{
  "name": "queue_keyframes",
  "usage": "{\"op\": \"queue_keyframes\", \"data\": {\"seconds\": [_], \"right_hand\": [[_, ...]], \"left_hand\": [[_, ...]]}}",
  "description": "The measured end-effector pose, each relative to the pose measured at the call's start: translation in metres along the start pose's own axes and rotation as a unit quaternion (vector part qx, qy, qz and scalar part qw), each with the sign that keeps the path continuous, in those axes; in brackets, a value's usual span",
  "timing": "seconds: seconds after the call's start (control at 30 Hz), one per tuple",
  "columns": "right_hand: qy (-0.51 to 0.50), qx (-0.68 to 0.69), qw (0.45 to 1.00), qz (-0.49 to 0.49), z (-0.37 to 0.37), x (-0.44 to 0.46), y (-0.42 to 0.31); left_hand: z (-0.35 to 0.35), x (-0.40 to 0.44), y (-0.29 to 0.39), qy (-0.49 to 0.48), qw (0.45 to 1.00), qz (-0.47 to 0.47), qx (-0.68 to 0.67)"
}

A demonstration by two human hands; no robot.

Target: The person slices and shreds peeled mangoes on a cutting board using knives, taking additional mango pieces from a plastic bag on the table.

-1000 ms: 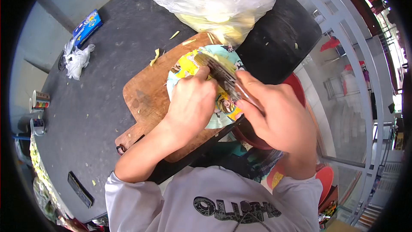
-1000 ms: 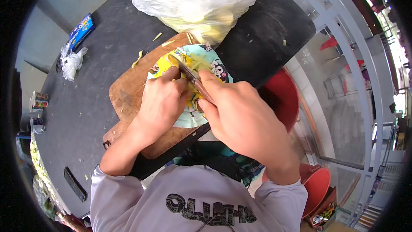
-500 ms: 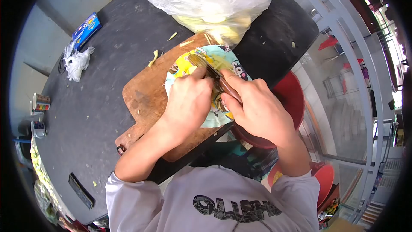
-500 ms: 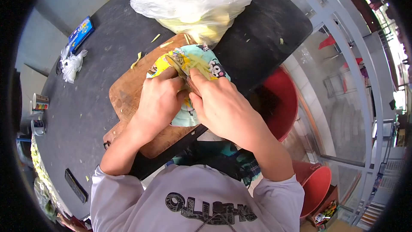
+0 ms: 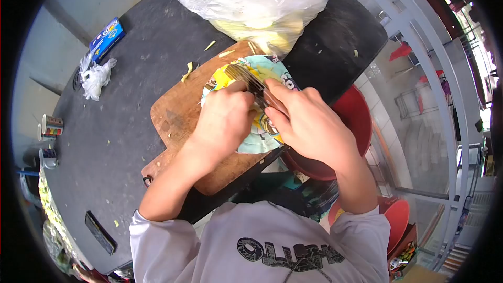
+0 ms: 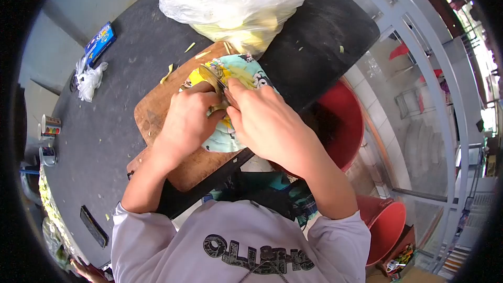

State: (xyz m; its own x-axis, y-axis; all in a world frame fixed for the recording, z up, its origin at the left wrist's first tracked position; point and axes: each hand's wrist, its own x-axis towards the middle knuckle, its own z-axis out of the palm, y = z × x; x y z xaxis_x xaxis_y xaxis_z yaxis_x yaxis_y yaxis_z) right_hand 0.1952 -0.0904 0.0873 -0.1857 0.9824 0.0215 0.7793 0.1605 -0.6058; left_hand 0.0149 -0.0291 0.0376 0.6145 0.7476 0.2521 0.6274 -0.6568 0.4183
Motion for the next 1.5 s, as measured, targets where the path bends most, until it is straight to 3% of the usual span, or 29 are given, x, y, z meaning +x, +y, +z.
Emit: {"op": "queue_keyframes", "data": {"seconds": [0.07, 0.17, 0.4, 0.73, 1.03, 1.1, 1.3, 1.4, 1.5], "right_hand": [[-0.032, -0.022, 0.999, 0.025, -0.001, -0.001, -0.005], [-0.022, -0.03, 0.999, 0.038, 0.002, -0.005, -0.007], [-0.02, -0.029, 0.999, 0.017, 0.001, -0.013, -0.01], [-0.002, -0.06, 0.998, 0.02, -0.001, -0.019, -0.033], [0.038, -0.086, 0.995, -0.016, -0.002, -0.018, -0.019], [0.068, -0.004, 0.996, -0.061, -0.009, -0.019, -0.013], [0.08, 0.052, 0.995, -0.026, -0.016, -0.028, -0.012], [0.088, 0.063, 0.994, -0.034, -0.014, -0.031, -0.008], [0.096, 0.061, 0.993, -0.039, -0.012, -0.031, -0.005]], "left_hand": [[-0.012, 0.003, -0.001, -0.012, 0.996, -0.006, -0.09], [-0.012, 0.001, -0.001, -0.016, 0.993, -0.034, -0.114], [-0.002, -0.009, -0.002, 0.009, 0.999, 0.004, -0.033], [0.008, -0.009, -0.006, 0.052, 0.995, 0.07, -0.044], [0.006, -0.005, -0.007, -0.001, 1.0, 0.018, -0.005], [0.0, -0.004, -0.008, -0.001, 1.0, 0.008, -0.029], [-0.015, 0.004, -0.017, 0.008, 0.99, -0.022, -0.136], [-0.029, 0.008, -0.015, -0.015, 0.98, -0.098, -0.175], [-0.019, 0.01, -0.026, 0.038, 0.986, -0.025, -0.163]]}}
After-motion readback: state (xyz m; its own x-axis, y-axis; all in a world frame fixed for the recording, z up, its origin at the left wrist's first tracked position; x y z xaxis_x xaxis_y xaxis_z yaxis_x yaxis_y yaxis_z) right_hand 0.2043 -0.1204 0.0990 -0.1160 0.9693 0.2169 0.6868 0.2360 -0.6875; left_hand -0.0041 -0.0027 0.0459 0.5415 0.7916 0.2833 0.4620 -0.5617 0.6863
